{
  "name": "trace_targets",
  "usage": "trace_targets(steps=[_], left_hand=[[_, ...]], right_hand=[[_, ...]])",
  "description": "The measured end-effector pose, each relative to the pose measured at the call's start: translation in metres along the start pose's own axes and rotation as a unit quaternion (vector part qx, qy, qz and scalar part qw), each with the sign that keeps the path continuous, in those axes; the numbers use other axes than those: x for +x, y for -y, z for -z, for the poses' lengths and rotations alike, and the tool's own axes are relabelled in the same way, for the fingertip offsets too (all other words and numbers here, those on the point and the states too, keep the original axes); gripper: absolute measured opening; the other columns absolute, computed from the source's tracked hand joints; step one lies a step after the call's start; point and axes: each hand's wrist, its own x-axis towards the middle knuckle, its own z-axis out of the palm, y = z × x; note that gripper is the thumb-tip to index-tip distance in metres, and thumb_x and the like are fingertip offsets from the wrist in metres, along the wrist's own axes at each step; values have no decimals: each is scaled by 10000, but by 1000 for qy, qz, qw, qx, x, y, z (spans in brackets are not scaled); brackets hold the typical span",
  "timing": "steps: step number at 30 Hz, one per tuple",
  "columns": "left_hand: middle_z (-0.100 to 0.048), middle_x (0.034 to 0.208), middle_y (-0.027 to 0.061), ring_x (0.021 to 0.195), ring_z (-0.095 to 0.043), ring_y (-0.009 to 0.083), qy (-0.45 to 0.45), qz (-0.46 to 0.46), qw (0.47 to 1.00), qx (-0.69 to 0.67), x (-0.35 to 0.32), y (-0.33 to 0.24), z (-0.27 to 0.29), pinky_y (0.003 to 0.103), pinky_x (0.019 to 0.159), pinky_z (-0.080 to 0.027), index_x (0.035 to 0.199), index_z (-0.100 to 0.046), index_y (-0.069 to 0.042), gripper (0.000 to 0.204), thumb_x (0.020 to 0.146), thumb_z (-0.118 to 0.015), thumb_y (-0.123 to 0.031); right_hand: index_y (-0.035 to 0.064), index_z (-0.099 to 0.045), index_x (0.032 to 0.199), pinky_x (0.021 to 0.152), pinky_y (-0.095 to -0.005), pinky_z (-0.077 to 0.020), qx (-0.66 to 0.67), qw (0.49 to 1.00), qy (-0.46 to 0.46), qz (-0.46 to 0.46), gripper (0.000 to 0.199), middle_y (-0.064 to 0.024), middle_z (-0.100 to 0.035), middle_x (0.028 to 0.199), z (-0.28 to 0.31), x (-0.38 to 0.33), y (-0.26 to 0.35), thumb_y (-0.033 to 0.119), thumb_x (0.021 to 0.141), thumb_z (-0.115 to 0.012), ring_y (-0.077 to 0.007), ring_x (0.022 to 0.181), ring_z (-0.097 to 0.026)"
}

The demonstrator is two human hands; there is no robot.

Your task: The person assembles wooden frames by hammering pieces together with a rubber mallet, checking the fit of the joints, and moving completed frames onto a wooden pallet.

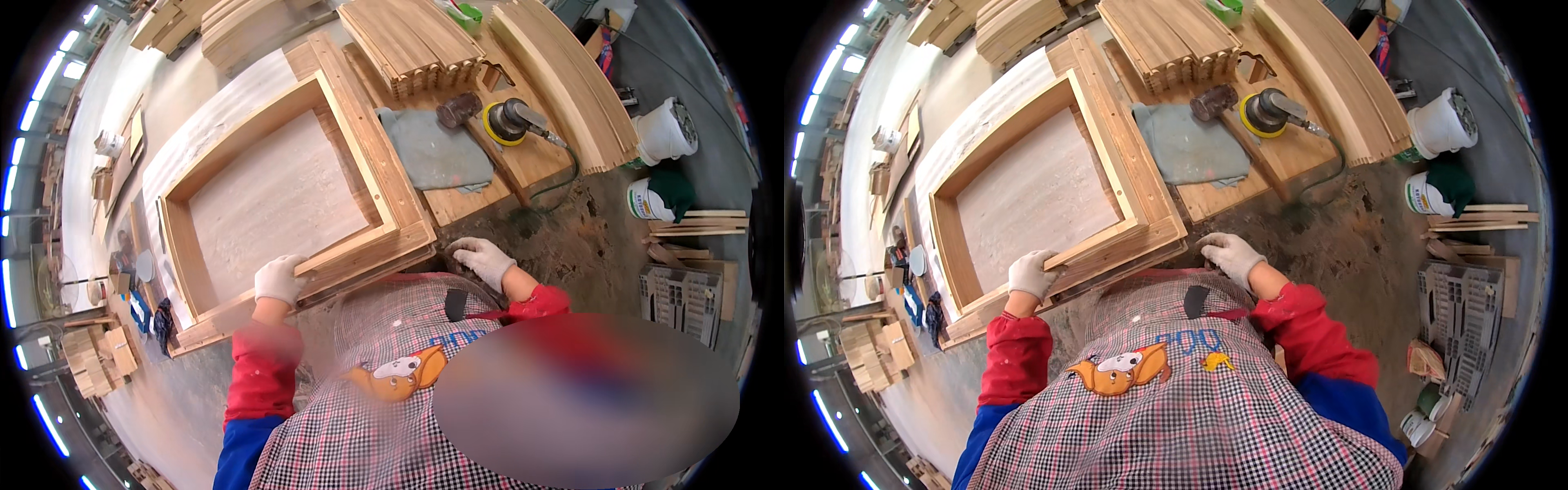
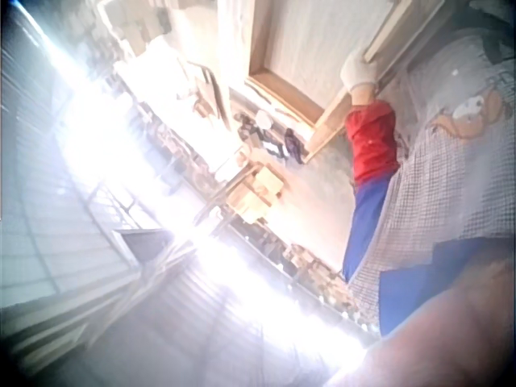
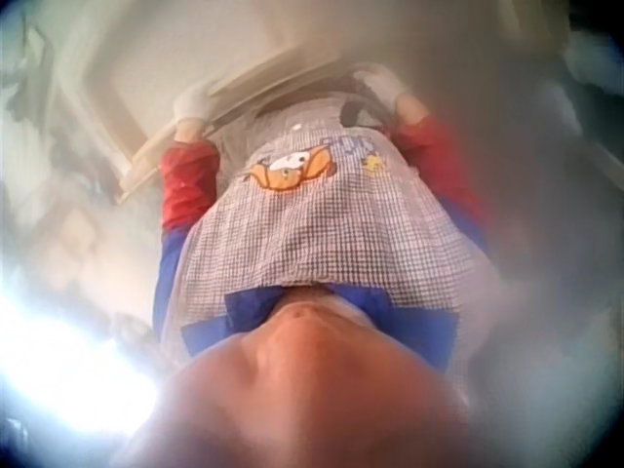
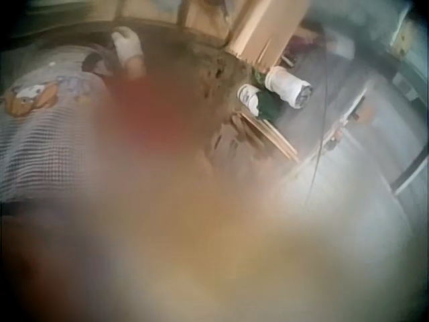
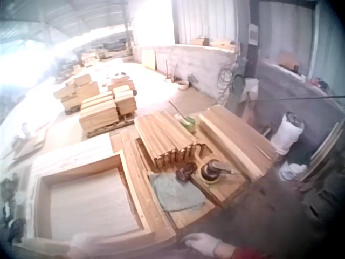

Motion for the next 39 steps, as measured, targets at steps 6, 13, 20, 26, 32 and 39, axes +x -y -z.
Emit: trace_targets(steps=[6, 13, 20, 26, 32, 39], left_hand=[[-657, 863, 54, 822, -622, 247, -13, 26, 1000, 9, -1, -7, 0, 356, 711, -492, 880, -686, -183, 277, 671, -717, -363], [-651, 964, 107, 928, -605, 282, -113, -94, 974, -174, -9, 8, 9, 350, 822, -471, 1111, -605, -98, 490, 667, -732, -263], [-436, 1327, 136, 1192, -442, 245, -433, 392, 807, -86, -81, 224, -17, 382, 995, -353, 1334, -385, -58, 627, 782, -668, -148], [-465, 1282, 75, 1125, -472, 247, -431, 311, 417, -737, -91, 263, -94, 352, 961, -373, 1331, -389, -105, 648, 813, -625, -415], [-474, 1255, 92, 1109, -471, 228, -476, 309, 446, -692, -85, 233, -58, 375, 961, -380, 1297, -406, -72, 551, 892, -480, -439], [-434, 1296, 161, 1162, -461, 255, -607, 24, 547, -576, -121, 149, 122, 374, 996, -375, 1309, -391, -24, 548, 913, -480, -391]], right_hand=[[-23, -586, 1065, 645, -252, -457, 95, 994, -9, 47, 261, -45, -609, 843, 8, 43, 12, 133, 868, -515, -120, 702, -551], [-15, -535, 1134, 729, -283, -467, -80, 970, -43, 226, 336, -86, -625, 927, -30, 81, 84, 212, 887, -518, -140, 788, -568], [-26, -434, 1237, 842, -361, -456, -224, 944, -124, 209, 636, -279, -576, 1060, -74, 111, 125, 410, 801, -594, -372, 999, -572], [-30, -386, 1259, 687, -396, -483, -220, 961, -99, 137, 653, -200, -636, 819, -70, 143, 105, 326, 763, -616, -356, 776, -616], [-38, -420, 1216, 607, -295, -473, -34, 990, -78, 115, 484, -78, -618, 826, -71, 138, 106, 118, 793, -596, -157, 712, -589], [-20, -495, 1144, 743, -283, -511, 152, 982, 21, 113, 375, -78, -594, 957, -50, 117, 129, 64, 789, -583, -157, 843, -593]])
